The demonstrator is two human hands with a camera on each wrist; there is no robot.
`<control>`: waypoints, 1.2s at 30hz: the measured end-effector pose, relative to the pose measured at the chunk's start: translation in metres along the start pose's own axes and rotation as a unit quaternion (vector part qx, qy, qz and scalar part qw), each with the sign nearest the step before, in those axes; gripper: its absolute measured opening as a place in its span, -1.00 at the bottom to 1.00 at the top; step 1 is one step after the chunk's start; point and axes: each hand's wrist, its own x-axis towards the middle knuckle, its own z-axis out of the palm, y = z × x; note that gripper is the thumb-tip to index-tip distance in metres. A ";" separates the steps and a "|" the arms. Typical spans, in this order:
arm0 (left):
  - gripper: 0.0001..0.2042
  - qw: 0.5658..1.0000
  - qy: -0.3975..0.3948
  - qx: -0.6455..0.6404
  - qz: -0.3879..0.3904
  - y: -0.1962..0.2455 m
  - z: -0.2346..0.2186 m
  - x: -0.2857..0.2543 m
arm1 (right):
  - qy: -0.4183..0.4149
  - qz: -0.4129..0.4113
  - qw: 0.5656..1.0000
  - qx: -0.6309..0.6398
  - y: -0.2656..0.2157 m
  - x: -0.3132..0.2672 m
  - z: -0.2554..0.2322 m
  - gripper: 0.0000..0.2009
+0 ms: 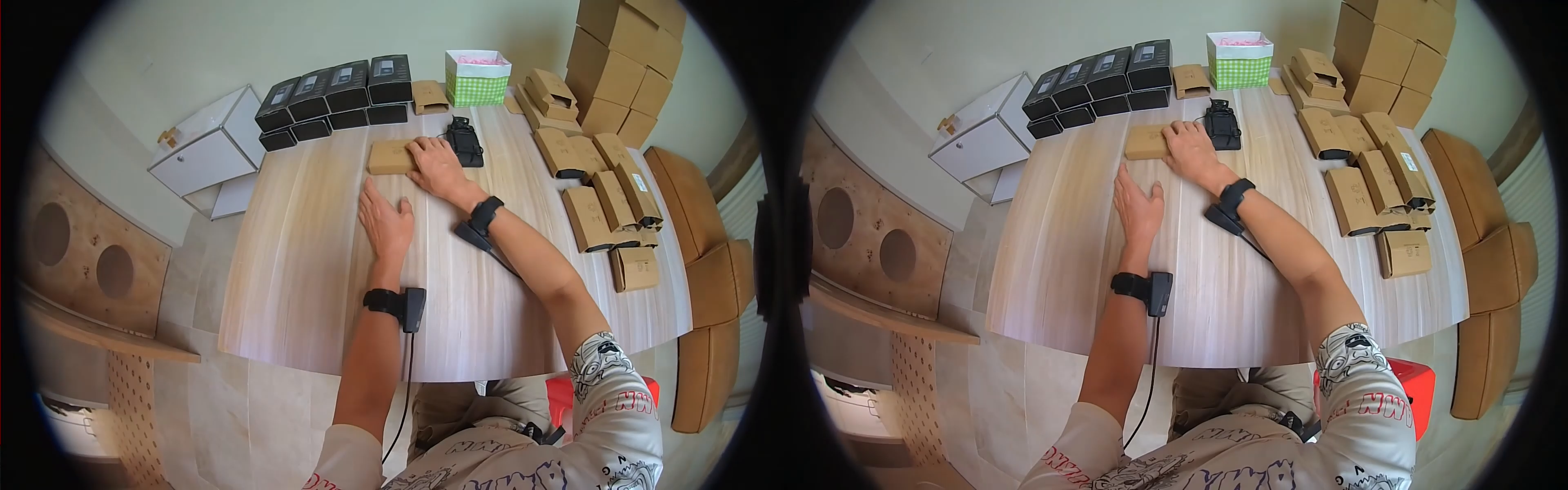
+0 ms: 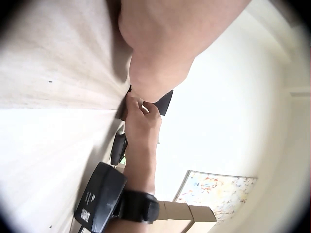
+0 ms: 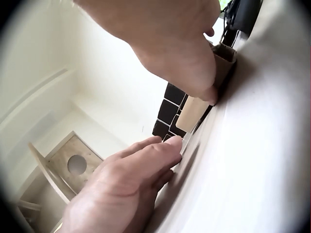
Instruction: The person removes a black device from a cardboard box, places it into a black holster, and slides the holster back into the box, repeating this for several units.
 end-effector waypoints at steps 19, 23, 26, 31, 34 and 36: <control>-0.37 0.998 -0.017 0.033 0.058 -0.002 0.000 -0.003 | 0.077 0.236 0.968 0.025 0.080 -0.044 -0.022 -0.39; -0.37 0.997 -0.021 0.041 0.058 -0.004 0.001 -0.003 | 0.044 0.256 0.965 0.036 0.077 -0.042 -0.026 -0.38; -0.37 0.997 -0.030 0.046 0.055 -0.003 0.001 -0.003 | 0.053 0.243 0.967 0.056 0.080 -0.043 -0.020 -0.32; -0.39 0.995 -0.013 0.045 0.084 -0.011 0.005 -0.006 | 0.056 0.224 0.968 0.098 0.078 -0.076 -0.050 -0.23; -0.41 0.993 0.009 0.050 0.110 -0.017 0.013 0.000 | -0.008 0.161 0.985 0.054 0.073 -0.116 -0.088 -0.24; -0.43 0.989 0.010 0.082 0.120 -0.024 0.017 -0.001 | -0.025 0.152 0.987 0.046 0.076 -0.136 -0.125 -0.28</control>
